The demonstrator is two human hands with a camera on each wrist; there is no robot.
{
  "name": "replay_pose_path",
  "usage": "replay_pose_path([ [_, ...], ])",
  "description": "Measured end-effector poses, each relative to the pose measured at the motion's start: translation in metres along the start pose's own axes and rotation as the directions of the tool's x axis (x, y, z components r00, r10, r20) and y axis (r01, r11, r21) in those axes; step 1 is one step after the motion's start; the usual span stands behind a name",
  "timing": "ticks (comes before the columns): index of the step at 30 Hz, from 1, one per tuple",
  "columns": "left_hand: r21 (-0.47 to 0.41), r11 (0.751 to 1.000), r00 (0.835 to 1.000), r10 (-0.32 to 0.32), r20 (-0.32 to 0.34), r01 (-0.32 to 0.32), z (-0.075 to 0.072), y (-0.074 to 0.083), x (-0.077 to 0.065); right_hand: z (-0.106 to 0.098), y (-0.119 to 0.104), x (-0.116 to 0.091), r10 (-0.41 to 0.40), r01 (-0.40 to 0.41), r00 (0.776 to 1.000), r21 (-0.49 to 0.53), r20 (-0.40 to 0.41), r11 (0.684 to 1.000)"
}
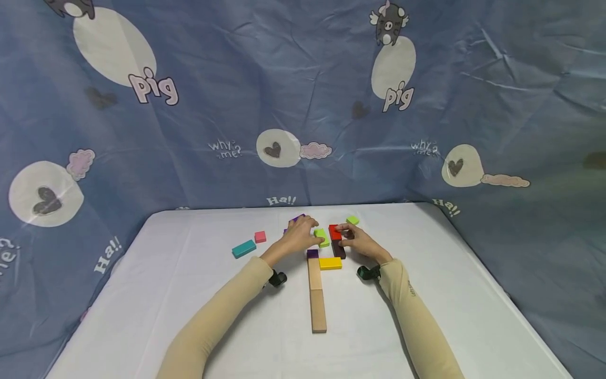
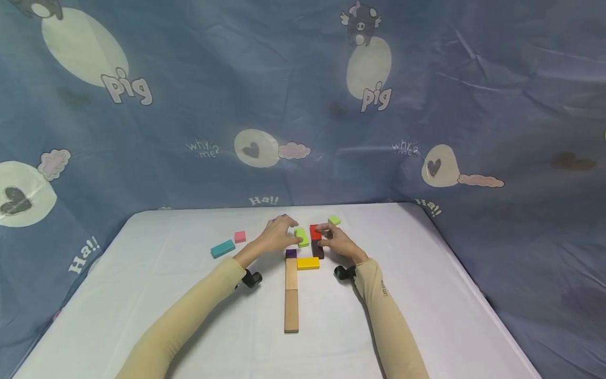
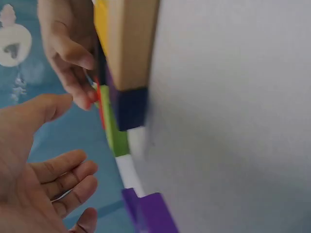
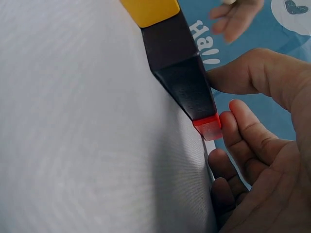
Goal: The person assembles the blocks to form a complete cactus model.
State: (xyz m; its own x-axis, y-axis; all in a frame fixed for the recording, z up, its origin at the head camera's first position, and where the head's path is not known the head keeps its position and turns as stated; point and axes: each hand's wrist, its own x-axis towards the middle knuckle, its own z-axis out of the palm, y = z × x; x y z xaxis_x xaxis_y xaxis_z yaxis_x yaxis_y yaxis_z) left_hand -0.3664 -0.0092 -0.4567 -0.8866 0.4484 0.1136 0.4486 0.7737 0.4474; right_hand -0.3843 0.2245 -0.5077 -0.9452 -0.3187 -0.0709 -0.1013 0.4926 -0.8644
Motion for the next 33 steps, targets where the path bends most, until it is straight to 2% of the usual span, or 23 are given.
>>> replay_pose_path([
  [5, -0.002, 1.000, 0.999, -0.021, 0.036, 0.021, 0.007, -0.006, 0.006, 0.000, 0.000, 0.001, -0.007, 0.007, 1.000, -0.016, 0.000, 1.000],
  [13, -0.004, 1.000, 0.999, -0.027, 0.032, 0.027, 0.014, -0.010, 0.010, 0.002, 0.003, 0.002, -0.023, 0.023, 1.000, -0.024, 0.001, 0.999],
  [20, -0.012, 0.999, 0.997, -0.039, 0.064, 0.040, 0.018, -0.015, 0.015, 0.004, -0.001, -0.001, -0.030, 0.030, 0.999, -0.001, 0.025, 1.000],
  [26, -0.024, 0.999, 0.996, -0.024, 0.090, 0.026, 0.017, -0.016, 0.018, 0.004, 0.000, -0.001, -0.029, 0.029, 1.000, -0.008, 0.007, 1.000],
  [33, -0.012, 1.000, 0.993, 0.019, 0.119, -0.018, 0.015, -0.016, 0.019, 0.001, 0.000, -0.001, -0.043, 0.043, 0.999, -0.007, 0.019, 0.999],
])
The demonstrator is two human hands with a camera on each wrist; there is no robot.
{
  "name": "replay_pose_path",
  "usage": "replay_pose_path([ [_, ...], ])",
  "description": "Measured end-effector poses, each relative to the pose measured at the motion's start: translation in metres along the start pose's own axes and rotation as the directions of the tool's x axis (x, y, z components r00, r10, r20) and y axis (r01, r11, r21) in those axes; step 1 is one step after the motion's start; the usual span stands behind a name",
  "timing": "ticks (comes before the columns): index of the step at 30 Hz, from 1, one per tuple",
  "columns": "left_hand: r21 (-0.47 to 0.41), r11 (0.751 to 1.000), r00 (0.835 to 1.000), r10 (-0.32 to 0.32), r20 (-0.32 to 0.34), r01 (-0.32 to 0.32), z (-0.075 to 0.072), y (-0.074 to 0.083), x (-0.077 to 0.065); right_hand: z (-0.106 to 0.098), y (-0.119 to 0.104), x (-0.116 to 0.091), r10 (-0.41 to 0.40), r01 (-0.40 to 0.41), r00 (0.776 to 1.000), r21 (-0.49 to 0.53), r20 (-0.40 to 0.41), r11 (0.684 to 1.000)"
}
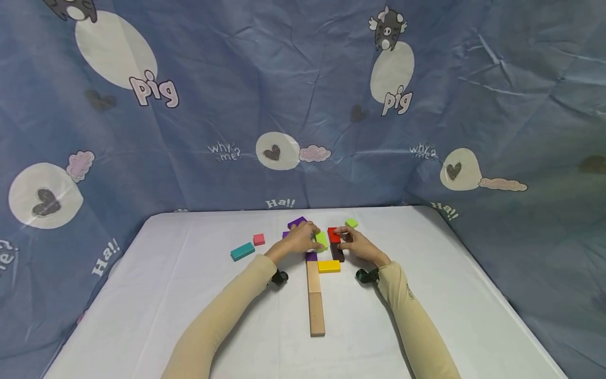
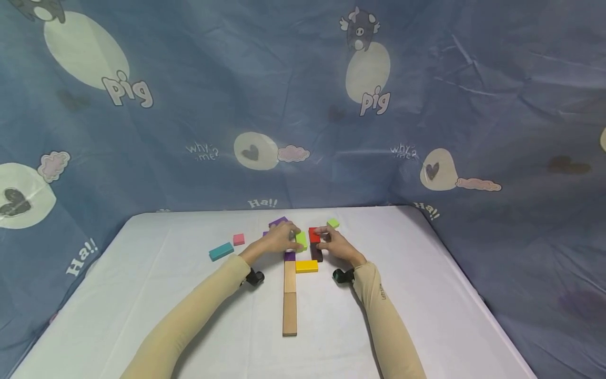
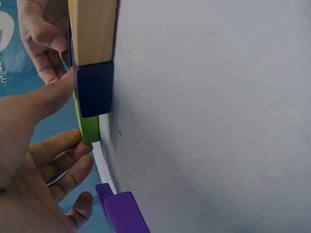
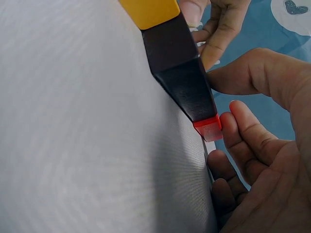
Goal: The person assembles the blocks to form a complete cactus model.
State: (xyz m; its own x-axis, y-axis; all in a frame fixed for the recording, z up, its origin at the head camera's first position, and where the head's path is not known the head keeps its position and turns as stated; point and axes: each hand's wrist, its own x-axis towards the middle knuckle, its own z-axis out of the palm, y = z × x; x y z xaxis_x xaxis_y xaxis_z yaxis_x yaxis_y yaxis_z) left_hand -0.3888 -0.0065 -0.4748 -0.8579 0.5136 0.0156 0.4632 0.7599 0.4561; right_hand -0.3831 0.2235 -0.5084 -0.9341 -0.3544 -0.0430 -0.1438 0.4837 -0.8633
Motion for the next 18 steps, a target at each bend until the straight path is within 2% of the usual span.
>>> replay_pose_path([
  [3, 0.000, 1.000, 1.000, 0.001, 0.016, -0.001, -0.001, -0.002, -0.001, 0.001, 0.000, 0.000, 0.000, 0.000, 1.000, -0.001, 0.003, 1.000],
  [7, -0.018, 0.999, 0.999, -0.028, 0.034, 0.029, -0.004, -0.006, -0.003, 0.001, 0.000, 0.000, 0.004, -0.004, 1.000, -0.010, -0.006, 1.000],
  [14, -0.024, 0.998, 0.998, -0.056, 0.027, 0.057, -0.008, -0.014, -0.007, 0.001, -0.003, 0.000, 0.051, -0.051, 0.998, -0.025, -0.030, 0.998],
  [18, -0.026, 0.998, 0.998, -0.054, 0.015, 0.054, -0.011, -0.016, -0.011, 0.002, -0.003, 0.000, 0.041, -0.042, 0.999, -0.028, -0.027, 0.999],
])
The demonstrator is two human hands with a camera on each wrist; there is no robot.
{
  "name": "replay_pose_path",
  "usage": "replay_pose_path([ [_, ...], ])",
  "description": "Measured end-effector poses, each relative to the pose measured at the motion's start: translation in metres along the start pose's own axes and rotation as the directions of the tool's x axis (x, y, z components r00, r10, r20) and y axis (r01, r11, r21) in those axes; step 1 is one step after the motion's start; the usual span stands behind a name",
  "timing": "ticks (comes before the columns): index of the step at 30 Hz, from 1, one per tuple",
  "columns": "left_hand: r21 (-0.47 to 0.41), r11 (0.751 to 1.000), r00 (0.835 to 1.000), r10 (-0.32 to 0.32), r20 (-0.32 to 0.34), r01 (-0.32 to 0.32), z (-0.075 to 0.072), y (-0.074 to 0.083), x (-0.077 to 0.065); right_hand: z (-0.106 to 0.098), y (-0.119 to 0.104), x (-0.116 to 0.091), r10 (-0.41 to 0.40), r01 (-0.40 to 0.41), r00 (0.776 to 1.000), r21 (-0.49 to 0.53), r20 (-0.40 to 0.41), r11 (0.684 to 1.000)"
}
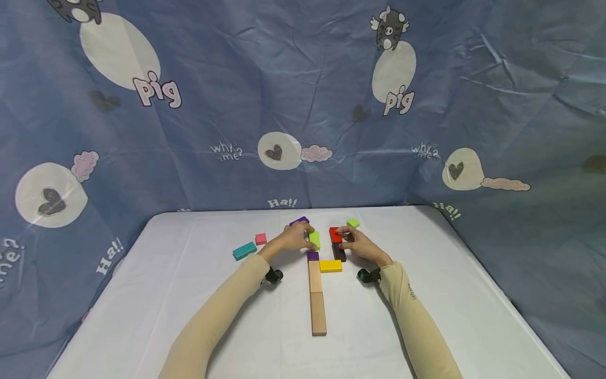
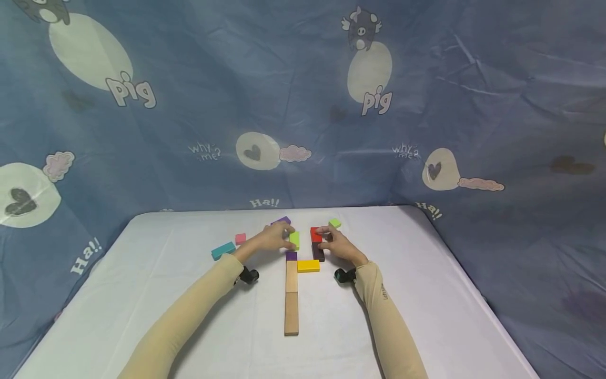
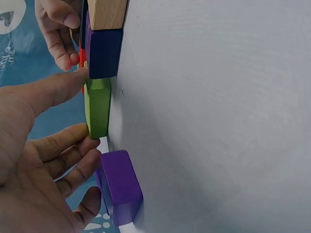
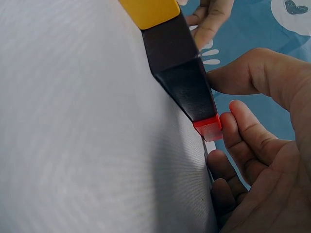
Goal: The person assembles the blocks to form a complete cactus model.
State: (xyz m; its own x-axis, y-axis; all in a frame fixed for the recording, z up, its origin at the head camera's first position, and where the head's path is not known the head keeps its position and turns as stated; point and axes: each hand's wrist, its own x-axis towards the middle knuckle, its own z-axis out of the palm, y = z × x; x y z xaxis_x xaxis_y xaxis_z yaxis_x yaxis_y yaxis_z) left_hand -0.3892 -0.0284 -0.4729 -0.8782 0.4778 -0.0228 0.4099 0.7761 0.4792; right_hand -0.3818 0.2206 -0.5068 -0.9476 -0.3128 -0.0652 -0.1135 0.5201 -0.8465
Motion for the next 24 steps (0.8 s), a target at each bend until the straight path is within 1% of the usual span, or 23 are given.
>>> replay_pose_path([
  [6, -0.017, 1.000, 1.000, -0.003, -0.007, 0.002, -0.002, -0.002, -0.004, -0.001, -0.003, -0.002, -0.028, 0.028, 0.999, 0.008, 0.016, 1.000],
  [13, -0.015, 1.000, 1.000, 0.014, -0.001, -0.014, -0.001, -0.005, -0.006, -0.006, -0.028, -0.021, -0.073, 0.072, 0.996, 0.022, 0.055, 0.997],
  [17, -0.018, 1.000, 1.000, 0.026, 0.001, -0.026, -0.002, -0.005, -0.008, -0.006, -0.030, -0.023, -0.090, 0.089, 0.994, 0.024, 0.053, 0.996],
  [19, -0.020, 0.999, 0.999, 0.032, 0.000, -0.032, -0.002, -0.006, -0.009, -0.006, -0.029, -0.022, -0.084, 0.083, 0.995, 0.029, 0.055, 0.996],
  [22, -0.026, 0.999, 0.999, 0.042, 0.003, -0.042, -0.002, -0.006, -0.011, -0.006, -0.026, -0.019, -0.080, 0.078, 0.995, 0.028, 0.055, 0.997],
  [24, -0.028, 0.999, 0.999, 0.045, 0.005, -0.044, -0.003, -0.005, -0.012, -0.004, -0.018, -0.013, -0.075, 0.073, 0.996, 0.027, 0.054, 0.997],
])
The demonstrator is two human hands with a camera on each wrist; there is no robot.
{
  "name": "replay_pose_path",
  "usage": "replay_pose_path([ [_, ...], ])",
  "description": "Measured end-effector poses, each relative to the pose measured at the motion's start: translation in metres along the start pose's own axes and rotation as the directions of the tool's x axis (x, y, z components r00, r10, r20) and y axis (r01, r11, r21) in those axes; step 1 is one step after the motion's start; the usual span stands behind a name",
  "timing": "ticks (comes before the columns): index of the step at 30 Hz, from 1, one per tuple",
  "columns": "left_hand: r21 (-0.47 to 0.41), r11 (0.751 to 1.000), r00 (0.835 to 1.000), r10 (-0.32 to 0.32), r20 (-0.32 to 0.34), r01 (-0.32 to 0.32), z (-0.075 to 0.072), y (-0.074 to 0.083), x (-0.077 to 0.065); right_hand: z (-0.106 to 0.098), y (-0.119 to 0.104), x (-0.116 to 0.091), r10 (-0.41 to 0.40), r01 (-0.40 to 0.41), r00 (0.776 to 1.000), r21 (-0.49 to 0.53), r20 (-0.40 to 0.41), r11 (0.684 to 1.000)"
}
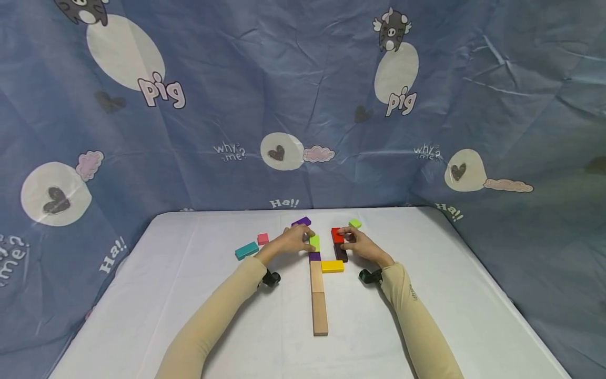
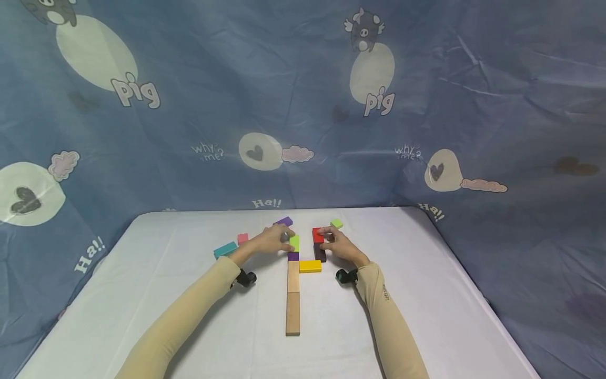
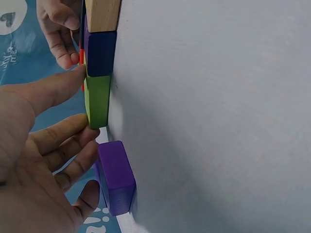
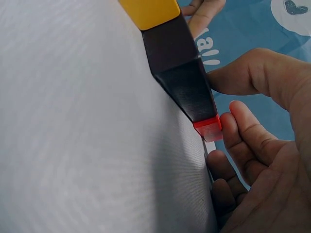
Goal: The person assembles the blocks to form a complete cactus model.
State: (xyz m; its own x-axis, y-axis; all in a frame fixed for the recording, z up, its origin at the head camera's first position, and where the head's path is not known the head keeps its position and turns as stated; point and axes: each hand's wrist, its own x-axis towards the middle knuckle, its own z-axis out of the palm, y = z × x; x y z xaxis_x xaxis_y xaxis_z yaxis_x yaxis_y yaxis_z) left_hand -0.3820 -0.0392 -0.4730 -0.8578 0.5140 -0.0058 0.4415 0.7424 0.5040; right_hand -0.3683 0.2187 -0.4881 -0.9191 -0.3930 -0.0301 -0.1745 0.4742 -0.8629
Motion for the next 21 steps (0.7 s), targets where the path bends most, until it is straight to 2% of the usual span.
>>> replay_pose_path([
  [7, -0.018, 1.000, 1.000, -0.007, 0.015, 0.007, -0.001, 0.002, -0.001, 0.001, 0.025, 0.013, 0.001, -0.001, 0.999, -0.008, -0.034, 1.000],
  [17, -0.036, 0.999, 1.000, 0.000, 0.013, 0.001, -0.001, 0.000, 0.002, 0.001, 0.022, 0.011, 0.031, -0.032, 0.998, -0.023, -0.055, 0.999],
  [21, -0.080, 0.997, 1.000, 0.002, -0.013, -0.003, -0.006, -0.004, 0.004, 0.002, 0.020, 0.011, 0.050, -0.051, 0.997, -0.011, -0.053, 0.999],
])
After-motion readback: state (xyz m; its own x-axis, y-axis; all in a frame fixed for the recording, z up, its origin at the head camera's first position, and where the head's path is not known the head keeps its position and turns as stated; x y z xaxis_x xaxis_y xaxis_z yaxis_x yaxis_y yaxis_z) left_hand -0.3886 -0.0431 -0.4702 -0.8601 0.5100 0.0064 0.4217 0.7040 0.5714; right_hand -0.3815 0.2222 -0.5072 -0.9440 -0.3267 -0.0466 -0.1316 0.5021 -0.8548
